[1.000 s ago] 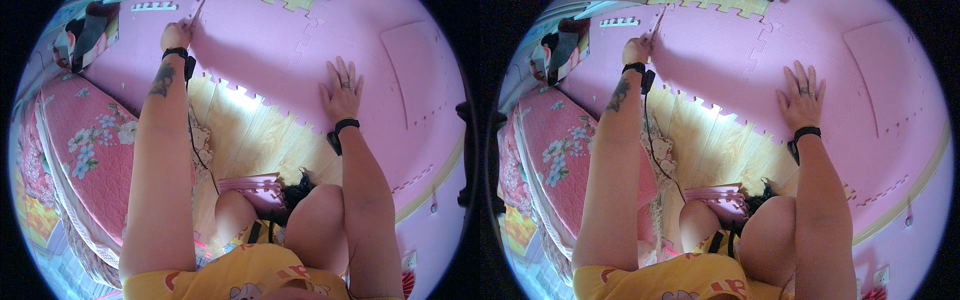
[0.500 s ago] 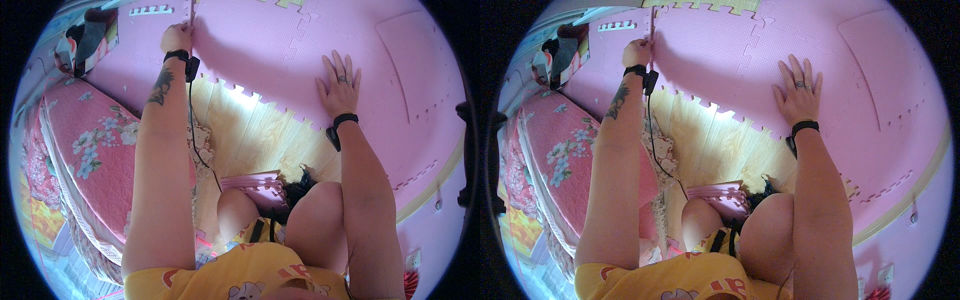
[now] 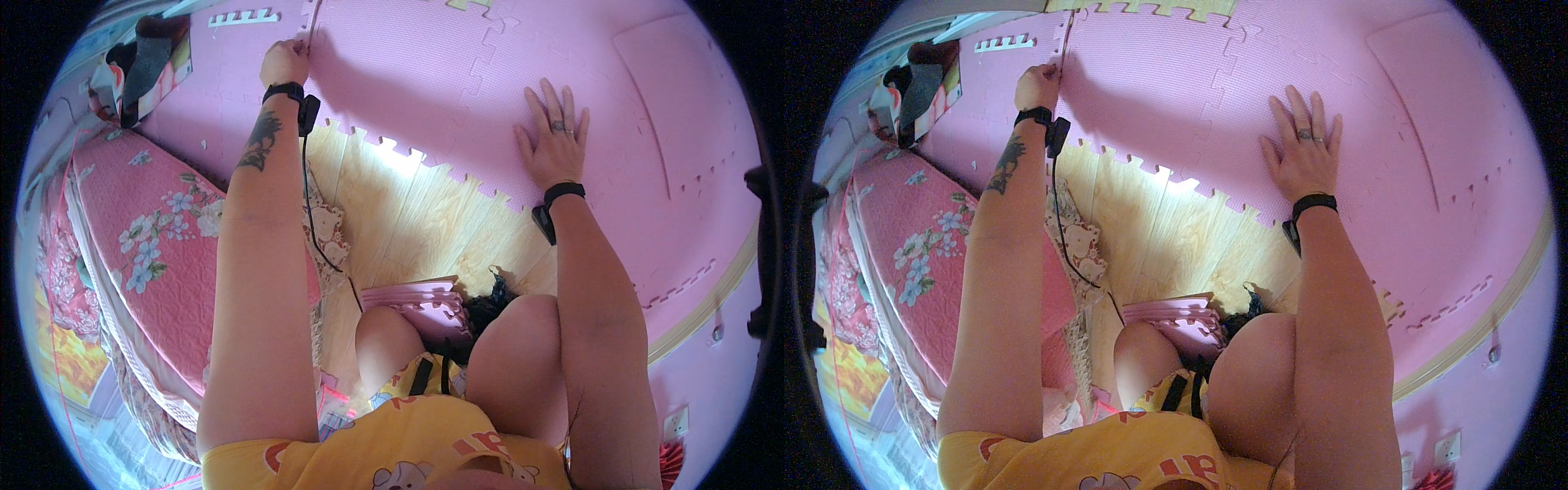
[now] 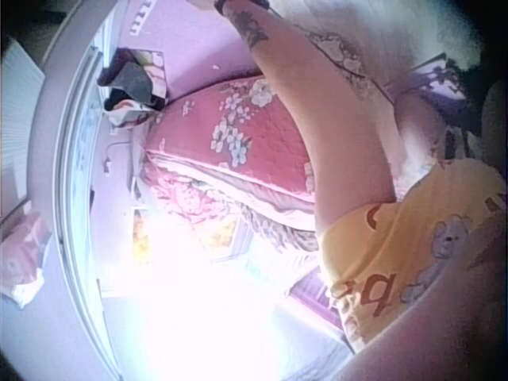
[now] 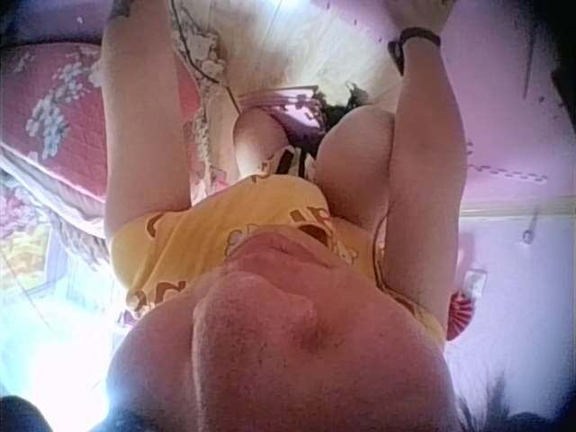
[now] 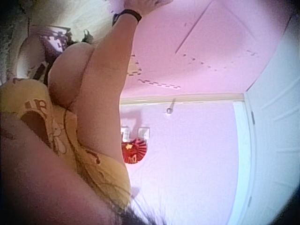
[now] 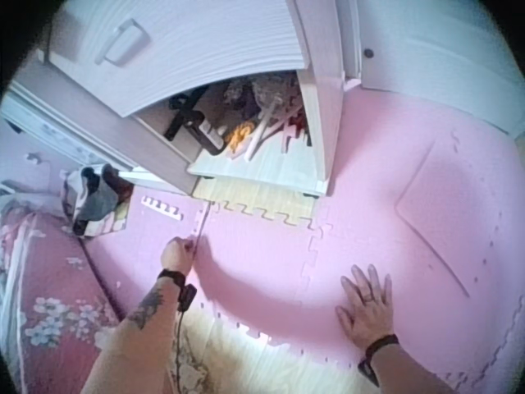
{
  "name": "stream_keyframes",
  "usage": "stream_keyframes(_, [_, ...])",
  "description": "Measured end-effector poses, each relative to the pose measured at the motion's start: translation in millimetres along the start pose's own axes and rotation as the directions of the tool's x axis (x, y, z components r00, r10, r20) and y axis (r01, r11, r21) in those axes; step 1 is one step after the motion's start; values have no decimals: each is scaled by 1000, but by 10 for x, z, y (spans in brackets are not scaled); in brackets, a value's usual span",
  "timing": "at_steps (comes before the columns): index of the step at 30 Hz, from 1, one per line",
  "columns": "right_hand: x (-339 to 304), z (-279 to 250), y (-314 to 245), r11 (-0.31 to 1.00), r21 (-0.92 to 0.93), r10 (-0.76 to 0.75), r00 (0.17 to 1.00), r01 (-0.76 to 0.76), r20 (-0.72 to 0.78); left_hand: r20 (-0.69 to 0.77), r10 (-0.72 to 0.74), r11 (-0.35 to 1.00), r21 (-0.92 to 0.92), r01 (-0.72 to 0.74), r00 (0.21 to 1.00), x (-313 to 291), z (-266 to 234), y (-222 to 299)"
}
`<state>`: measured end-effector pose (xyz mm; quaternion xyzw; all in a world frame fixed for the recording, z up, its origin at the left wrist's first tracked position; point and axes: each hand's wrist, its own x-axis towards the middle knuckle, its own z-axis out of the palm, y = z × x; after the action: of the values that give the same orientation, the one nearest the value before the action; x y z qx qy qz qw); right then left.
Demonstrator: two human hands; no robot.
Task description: The person sits on the floor and assembles pink interlocking foam mats by connecting their edges. They handle the mats one at a time, aligning and pressing the puzzle-style edges together to form a continuous floor surface.
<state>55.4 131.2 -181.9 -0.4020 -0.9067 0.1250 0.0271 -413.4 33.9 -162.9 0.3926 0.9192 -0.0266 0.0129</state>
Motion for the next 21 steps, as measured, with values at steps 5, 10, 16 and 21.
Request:
stream_keyframes(5, [2, 8, -5, 1000, 1, 6, 1000, -6, 22, -28, -13, 999, -45, 11, 1000, -28, -8, 63])
stream_keyframes(10, [2, -17, -7, 1000, -10, 11, 999, -11, 30, -77, 127, 991, -40, -130, 989, -77, 39, 57])
stream_keyframes(16, [-1, -2, -5, 1000, 2, 1, 1000, -1, 0, -78, 152, 980, -115, -161, 985, -94, 127, 33])
stream_keyframes(21, [-3, 13, 1, 1000, -5, 7, 1000, -7, 8, -98, 195, 969, -134, -208, 976, -64, 150, 1])
